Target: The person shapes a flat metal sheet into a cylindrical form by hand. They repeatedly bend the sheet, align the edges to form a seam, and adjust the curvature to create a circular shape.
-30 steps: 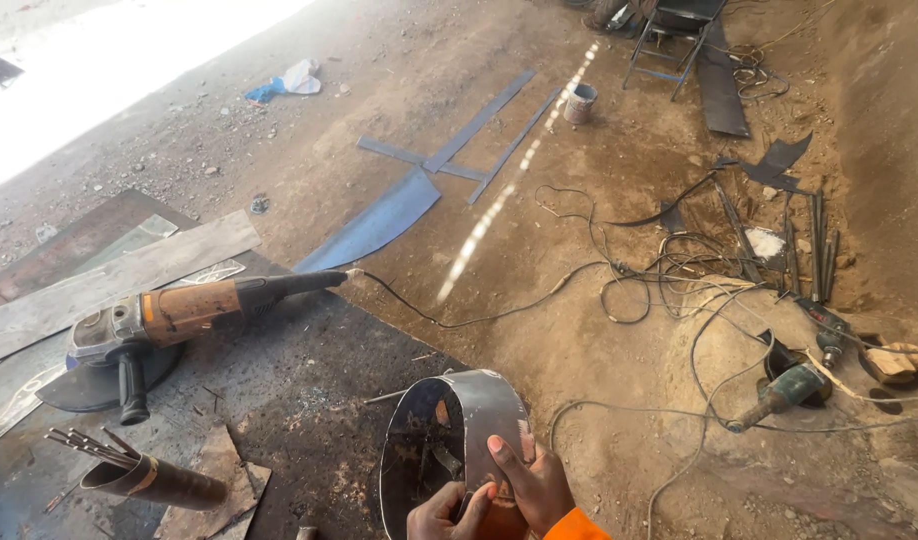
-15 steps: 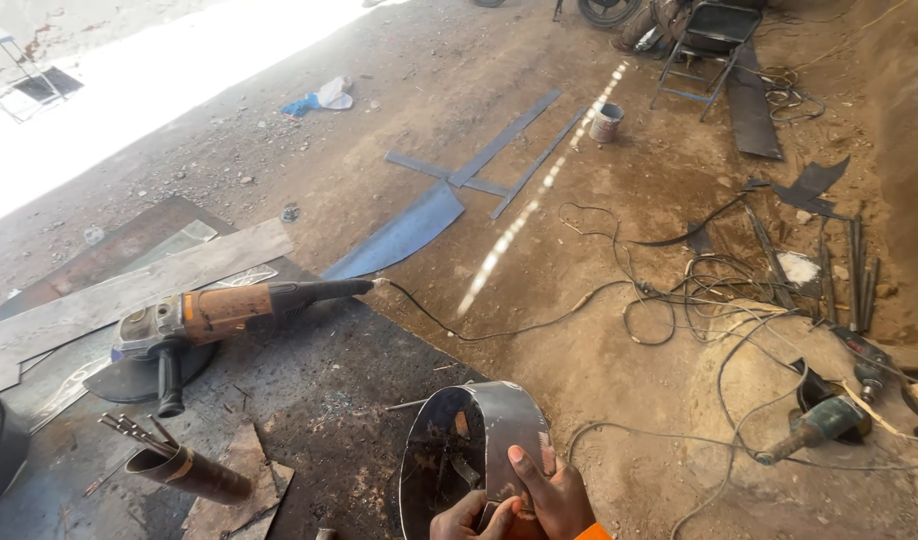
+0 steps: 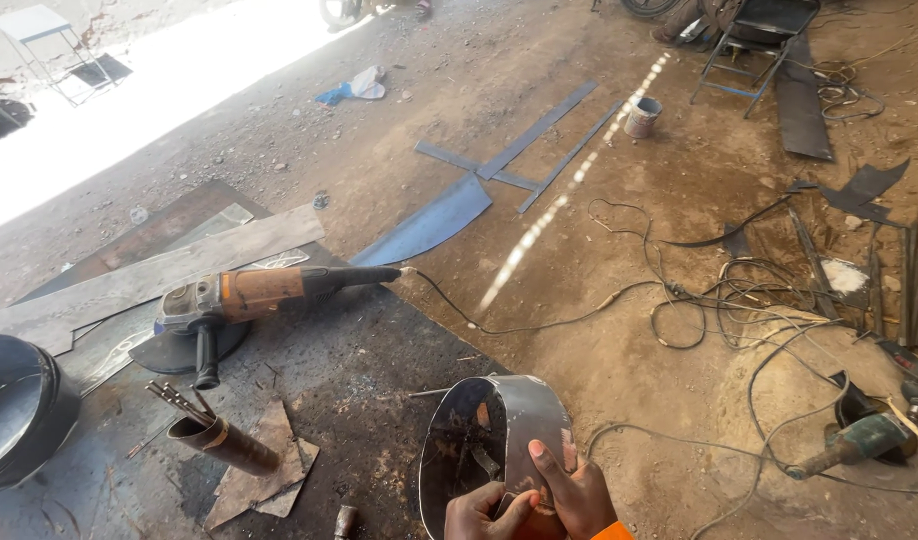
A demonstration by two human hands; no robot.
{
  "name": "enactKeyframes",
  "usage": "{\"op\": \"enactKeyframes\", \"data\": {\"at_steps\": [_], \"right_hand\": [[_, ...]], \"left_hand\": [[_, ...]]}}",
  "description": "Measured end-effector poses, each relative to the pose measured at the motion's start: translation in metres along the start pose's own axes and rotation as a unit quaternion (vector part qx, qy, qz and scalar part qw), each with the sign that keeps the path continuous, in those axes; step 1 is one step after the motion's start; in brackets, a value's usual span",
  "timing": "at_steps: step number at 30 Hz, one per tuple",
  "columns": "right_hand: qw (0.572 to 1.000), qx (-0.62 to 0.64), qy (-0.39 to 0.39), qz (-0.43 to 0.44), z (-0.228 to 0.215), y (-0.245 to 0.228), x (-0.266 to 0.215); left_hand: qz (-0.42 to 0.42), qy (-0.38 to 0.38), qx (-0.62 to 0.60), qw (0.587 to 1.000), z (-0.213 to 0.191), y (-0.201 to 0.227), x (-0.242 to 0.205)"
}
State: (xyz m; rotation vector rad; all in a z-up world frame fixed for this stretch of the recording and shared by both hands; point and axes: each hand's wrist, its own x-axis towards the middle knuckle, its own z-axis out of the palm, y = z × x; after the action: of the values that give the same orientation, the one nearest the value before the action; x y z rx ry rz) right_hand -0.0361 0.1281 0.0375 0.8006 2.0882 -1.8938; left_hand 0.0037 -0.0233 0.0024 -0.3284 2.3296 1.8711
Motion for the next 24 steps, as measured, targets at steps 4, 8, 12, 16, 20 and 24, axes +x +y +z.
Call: {"op": "enactKeyframes", "data": {"at_steps": [4, 8, 12, 16, 20, 24], "right_hand": [[0.999, -0.035, -0.004, 0.014, -0.001, -0.007, -0.002], [0.996, -0.084, 0.007, 0.033, 0.004, -0.036, -0.021], [0.989, -0.126, 0.027, 0.070, 0.003, -0.020, -0.006], [0.988, -0.140, 0.022, 0.067, 0.001, -0.018, -0.003], [0.990, -0.133, 0.033, 0.019, -0.001, 0.005, 0.013], [0.986, -0.152, 0.019, 0.059, 0.004, -0.030, -0.009]], "left_hand": [[-0.003, -0.011, -0.011, 1.000, 0.000, 0.004, -0.001], [-0.005, -0.013, 0.000, 1.000, 0.001, -0.003, -0.001], [0.037, 0.001, 0.013, 0.999, 0.004, -0.016, 0.004], [-0.008, -0.025, -0.004, 1.000, -0.005, 0.011, -0.004], [-0.015, -0.012, 0.022, 1.000, -0.003, 0.007, -0.003], [0.031, -0.004, -0.001, 1.000, -0.004, 0.001, 0.000]]}}
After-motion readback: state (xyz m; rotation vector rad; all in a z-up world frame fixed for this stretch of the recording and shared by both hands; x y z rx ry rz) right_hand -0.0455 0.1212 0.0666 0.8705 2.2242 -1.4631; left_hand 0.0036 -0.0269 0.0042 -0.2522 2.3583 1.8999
